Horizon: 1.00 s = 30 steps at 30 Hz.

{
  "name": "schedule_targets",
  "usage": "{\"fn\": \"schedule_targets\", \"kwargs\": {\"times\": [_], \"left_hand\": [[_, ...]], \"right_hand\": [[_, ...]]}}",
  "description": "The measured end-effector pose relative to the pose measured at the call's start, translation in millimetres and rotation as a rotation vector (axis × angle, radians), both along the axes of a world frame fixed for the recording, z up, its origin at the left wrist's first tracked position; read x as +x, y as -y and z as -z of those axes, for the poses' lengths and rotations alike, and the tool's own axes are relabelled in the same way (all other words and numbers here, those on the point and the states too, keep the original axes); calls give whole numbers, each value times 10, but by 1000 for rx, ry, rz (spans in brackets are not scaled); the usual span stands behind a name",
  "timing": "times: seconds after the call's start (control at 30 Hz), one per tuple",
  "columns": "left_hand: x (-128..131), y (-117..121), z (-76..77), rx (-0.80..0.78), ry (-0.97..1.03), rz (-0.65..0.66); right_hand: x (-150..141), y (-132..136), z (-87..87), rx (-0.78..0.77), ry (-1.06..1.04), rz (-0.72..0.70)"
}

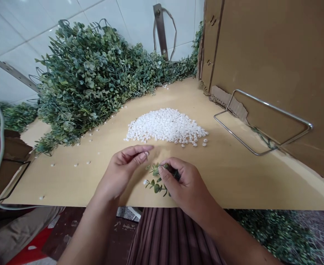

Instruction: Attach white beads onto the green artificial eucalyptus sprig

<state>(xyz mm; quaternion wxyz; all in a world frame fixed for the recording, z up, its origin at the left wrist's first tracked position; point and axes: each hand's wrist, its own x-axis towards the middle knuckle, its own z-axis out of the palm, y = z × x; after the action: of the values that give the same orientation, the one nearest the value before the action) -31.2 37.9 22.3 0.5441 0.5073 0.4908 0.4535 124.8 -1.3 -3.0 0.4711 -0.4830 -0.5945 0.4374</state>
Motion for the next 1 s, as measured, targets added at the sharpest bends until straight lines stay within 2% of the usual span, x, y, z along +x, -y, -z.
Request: {"fn": "schedule_targets", "kwargs": {"times": [0.1, 0.23, 0.53, 0.77, 1.0], "left_hand": [[76, 144, 82, -33, 70, 30], [103, 205, 159, -65, 104, 30], [122, 266, 210, -26, 128, -38], [149, 261, 217, 34, 46, -51], [166, 261, 209, 45, 83, -55]], "right_hand": [[3, 12, 2, 11, 3, 16], [6, 24, 16, 12, -12, 50], [-14, 22, 13, 21, -47, 97], [-21, 21, -6, 29, -61, 116], [-19, 25, 5, 87, 11, 160]]}}
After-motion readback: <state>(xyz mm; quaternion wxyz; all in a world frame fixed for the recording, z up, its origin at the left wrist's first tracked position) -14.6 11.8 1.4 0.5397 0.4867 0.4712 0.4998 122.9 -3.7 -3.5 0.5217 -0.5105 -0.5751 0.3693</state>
